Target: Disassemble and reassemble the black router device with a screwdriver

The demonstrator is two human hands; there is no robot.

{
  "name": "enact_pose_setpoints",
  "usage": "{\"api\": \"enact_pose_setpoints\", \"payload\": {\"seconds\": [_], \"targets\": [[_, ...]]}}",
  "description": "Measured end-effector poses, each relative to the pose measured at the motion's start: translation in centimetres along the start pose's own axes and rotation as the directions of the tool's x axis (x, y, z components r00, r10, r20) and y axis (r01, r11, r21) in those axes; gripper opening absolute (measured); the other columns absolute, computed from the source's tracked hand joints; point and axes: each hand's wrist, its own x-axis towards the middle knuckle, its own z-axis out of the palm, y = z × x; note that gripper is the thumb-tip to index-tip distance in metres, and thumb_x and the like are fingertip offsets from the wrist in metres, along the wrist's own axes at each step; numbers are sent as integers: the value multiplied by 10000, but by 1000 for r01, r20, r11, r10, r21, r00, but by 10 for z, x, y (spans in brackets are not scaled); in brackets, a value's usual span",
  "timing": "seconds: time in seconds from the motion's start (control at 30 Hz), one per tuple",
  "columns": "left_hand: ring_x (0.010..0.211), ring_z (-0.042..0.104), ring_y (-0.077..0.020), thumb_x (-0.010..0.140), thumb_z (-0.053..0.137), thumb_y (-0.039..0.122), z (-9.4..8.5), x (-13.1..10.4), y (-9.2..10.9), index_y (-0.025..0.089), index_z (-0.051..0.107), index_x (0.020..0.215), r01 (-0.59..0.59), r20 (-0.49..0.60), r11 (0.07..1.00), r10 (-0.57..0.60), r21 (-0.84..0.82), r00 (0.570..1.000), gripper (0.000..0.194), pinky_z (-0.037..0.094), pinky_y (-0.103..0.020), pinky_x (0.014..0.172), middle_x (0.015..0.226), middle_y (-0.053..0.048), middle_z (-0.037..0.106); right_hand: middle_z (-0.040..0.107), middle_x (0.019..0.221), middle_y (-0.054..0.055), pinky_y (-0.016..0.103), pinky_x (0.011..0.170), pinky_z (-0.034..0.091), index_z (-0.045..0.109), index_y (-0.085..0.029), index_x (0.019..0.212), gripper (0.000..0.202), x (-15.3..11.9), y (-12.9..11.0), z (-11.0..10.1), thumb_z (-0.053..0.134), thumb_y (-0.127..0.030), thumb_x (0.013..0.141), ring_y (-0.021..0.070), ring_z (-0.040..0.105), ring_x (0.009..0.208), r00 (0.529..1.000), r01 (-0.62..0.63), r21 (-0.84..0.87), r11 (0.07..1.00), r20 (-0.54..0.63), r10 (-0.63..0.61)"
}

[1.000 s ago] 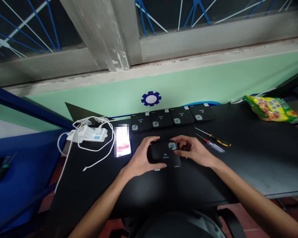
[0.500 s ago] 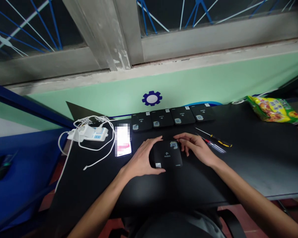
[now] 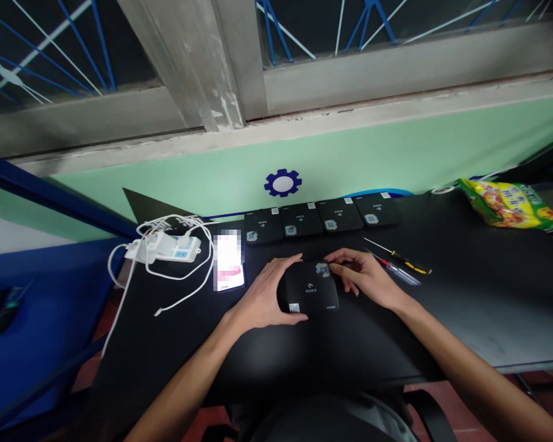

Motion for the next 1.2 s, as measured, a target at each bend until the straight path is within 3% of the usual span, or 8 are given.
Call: {"api": "enact_pose_setpoints", "payload": {"seconds": [0.1, 0.23, 0.3, 0.57, 1.2], "targets": [[1526, 498, -402, 750, 1019, 338, 0, 0, 0, 403, 262, 1736, 2, -4, 1000, -3, -15, 1000, 1245, 395, -670, 1286, 1649, -108, 513, 742, 950, 70, 233, 398, 464, 770, -180, 1194, 424, 0, 2, -1, 807, -535, 966, 126, 596, 539, 1000, -7, -7, 1000, 6, 7], [1514, 502, -405, 722, 1041, 352, -4, -1, 1, 383, 48, 1790, 8, -8, 999, -8, -48, 1000, 1458, 424, -675, 1271, 1688, -155, 439, 714, 870, 54, 228, 404, 450, 774, -174, 1204, 438, 2, 6, -2, 806, -541, 966, 131, 579, 554, 1000, -15, -7, 1000, 5, 15], [1501, 512, -405, 694, 1058, 355, -6, -1, 1, 385, 13, 1793, 8, 0, 998, -8, -59, 1000, 1518, 434, -670, 1266, 1678, -158, 435, 711, 861, 51, 227, 410, 446, 777, -175, 1211, 442, 2, 7, -2, 808, -542, 965, 133, 580, 564, 1000, -17, -2, 1000, 7, 17], [1461, 537, -372, 709, 1041, 277, -6, 0, -2, 411, -24, 1789, 25, 16, 997, -24, -66, 1000, 1523, 419, -663, 1273, 1577, -124, 506, 690, 830, 35, 231, 422, 455, 779, -176, 1204, 432, 1, 4, -2, 801, -537, 967, 140, 582, 580, 1000, -17, 6, 1000, 10, 17], [1511, 494, -395, 718, 976, 190, -6, -1, 4, 418, 87, 1790, 32, 46, 997, -29, -76, 999, 1411, 403, -674, 1283, 1641, -125, 469, 721, 872, 49, 242, 426, 460, 778, -180, 1182, 424, 2, 4, -4, 805, -537, 954, 140, 578, 578, 1000, -20, -11, 1000, 6, 20]]}}
